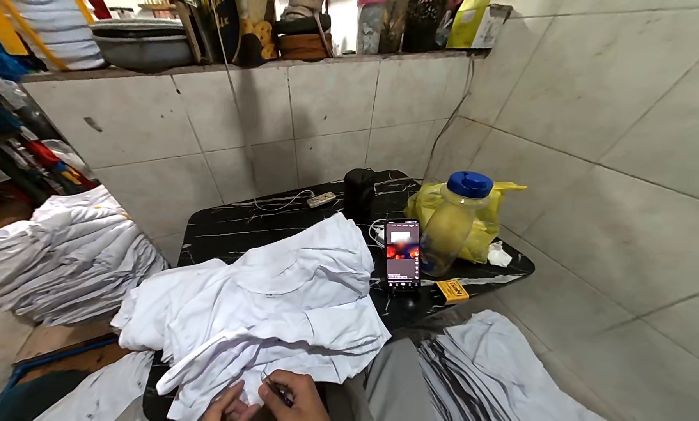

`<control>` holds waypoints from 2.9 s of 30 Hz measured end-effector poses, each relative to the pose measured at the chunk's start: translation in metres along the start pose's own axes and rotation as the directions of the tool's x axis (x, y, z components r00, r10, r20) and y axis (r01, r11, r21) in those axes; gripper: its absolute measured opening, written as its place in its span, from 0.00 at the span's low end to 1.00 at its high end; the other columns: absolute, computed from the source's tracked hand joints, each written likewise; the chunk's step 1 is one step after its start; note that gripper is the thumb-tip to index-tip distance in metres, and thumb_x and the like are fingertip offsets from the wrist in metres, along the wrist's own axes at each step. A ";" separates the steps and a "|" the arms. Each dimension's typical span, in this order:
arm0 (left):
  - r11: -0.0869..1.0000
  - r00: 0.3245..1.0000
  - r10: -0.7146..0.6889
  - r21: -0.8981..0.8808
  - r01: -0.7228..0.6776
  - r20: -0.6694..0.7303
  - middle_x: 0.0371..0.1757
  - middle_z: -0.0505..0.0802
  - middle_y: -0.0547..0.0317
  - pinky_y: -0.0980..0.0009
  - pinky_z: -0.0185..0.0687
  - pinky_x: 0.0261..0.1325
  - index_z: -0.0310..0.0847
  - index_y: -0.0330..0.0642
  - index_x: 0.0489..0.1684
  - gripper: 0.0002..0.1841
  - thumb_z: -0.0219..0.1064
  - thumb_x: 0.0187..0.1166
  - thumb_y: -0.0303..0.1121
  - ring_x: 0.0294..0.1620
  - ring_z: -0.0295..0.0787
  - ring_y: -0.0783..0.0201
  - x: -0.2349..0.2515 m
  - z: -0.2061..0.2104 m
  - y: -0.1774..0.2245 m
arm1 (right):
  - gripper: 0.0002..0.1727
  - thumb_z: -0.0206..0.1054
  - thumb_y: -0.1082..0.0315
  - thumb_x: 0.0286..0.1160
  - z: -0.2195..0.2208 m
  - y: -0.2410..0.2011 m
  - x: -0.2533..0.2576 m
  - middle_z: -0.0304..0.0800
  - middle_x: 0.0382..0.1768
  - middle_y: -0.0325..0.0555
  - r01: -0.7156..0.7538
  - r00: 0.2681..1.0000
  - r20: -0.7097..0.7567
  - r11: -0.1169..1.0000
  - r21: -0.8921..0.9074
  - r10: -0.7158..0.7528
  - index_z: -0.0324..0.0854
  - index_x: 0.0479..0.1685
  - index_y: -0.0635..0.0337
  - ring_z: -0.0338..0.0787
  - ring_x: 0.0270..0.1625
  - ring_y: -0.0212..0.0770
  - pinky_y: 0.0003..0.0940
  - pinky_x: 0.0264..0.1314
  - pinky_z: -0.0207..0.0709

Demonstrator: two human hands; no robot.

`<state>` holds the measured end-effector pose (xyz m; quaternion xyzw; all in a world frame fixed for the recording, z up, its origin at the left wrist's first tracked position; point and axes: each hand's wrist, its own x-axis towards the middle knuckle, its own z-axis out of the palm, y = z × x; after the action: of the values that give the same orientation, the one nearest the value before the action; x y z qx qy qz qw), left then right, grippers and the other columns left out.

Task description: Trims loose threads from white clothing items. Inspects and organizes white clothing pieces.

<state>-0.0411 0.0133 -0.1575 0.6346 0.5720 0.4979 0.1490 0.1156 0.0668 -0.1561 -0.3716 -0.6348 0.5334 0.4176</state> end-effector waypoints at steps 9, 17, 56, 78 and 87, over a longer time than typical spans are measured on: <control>0.979 0.997 0.076 0.190 -0.072 -0.014 0.39 0.93 0.42 0.67 0.86 0.58 0.90 0.30 0.35 0.09 0.67 0.80 0.27 0.46 0.92 0.56 0.001 -0.006 -0.002 | 0.14 0.66 0.67 0.83 0.001 -0.001 -0.002 0.91 0.37 0.58 0.001 0.999 0.046 0.998 -0.058 0.002 0.87 0.48 0.73 0.89 0.36 0.42 0.39 0.44 0.82; 0.996 0.995 0.094 0.010 -0.094 -0.017 0.45 0.92 0.39 0.68 0.87 0.59 0.86 0.26 0.36 0.09 0.64 0.82 0.25 0.52 0.90 0.59 0.000 -0.001 0.001 | 0.17 0.70 0.61 0.80 0.002 -0.001 -0.002 0.90 0.47 0.60 0.041 0.999 0.024 0.979 -0.197 -0.037 0.89 0.48 0.71 0.91 0.50 0.52 0.50 0.57 0.84; 0.989 0.998 0.022 -0.145 -0.029 -0.051 0.54 0.93 0.35 0.61 0.88 0.64 0.80 0.22 0.41 0.08 0.60 0.84 0.22 0.58 0.93 0.57 0.000 -0.004 0.011 | 0.14 0.74 0.65 0.75 0.004 -0.002 -0.003 0.90 0.38 0.57 0.039 0.998 -0.052 0.998 -0.041 -0.041 0.90 0.42 0.73 0.89 0.43 0.44 0.38 0.50 0.83; 0.995 0.999 0.021 -0.099 -0.025 -0.044 0.51 0.94 0.39 0.65 0.89 0.61 0.80 0.23 0.41 0.09 0.63 0.84 0.25 0.55 0.93 0.62 0.002 -0.004 0.014 | 0.15 0.71 0.63 0.78 0.000 0.000 -0.001 0.89 0.46 0.58 0.049 0.999 0.009 0.994 -0.096 -0.049 0.89 0.46 0.71 0.88 0.49 0.47 0.43 0.54 0.83; 0.994 1.000 0.015 -0.108 -0.018 -0.027 0.51 0.94 0.39 0.64 0.89 0.62 0.81 0.23 0.41 0.08 0.64 0.84 0.24 0.56 0.94 0.61 0.002 -0.004 0.015 | 0.14 0.69 0.66 0.79 0.001 -0.003 -0.001 0.89 0.43 0.58 0.028 1.000 0.011 0.997 -0.068 -0.028 0.88 0.46 0.73 0.87 0.41 0.44 0.38 0.45 0.81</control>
<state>-0.0360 0.0088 -0.1439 0.6237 0.5408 0.5376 0.1716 0.1148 0.0646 -0.1532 -0.3740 -0.6598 0.5074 0.4091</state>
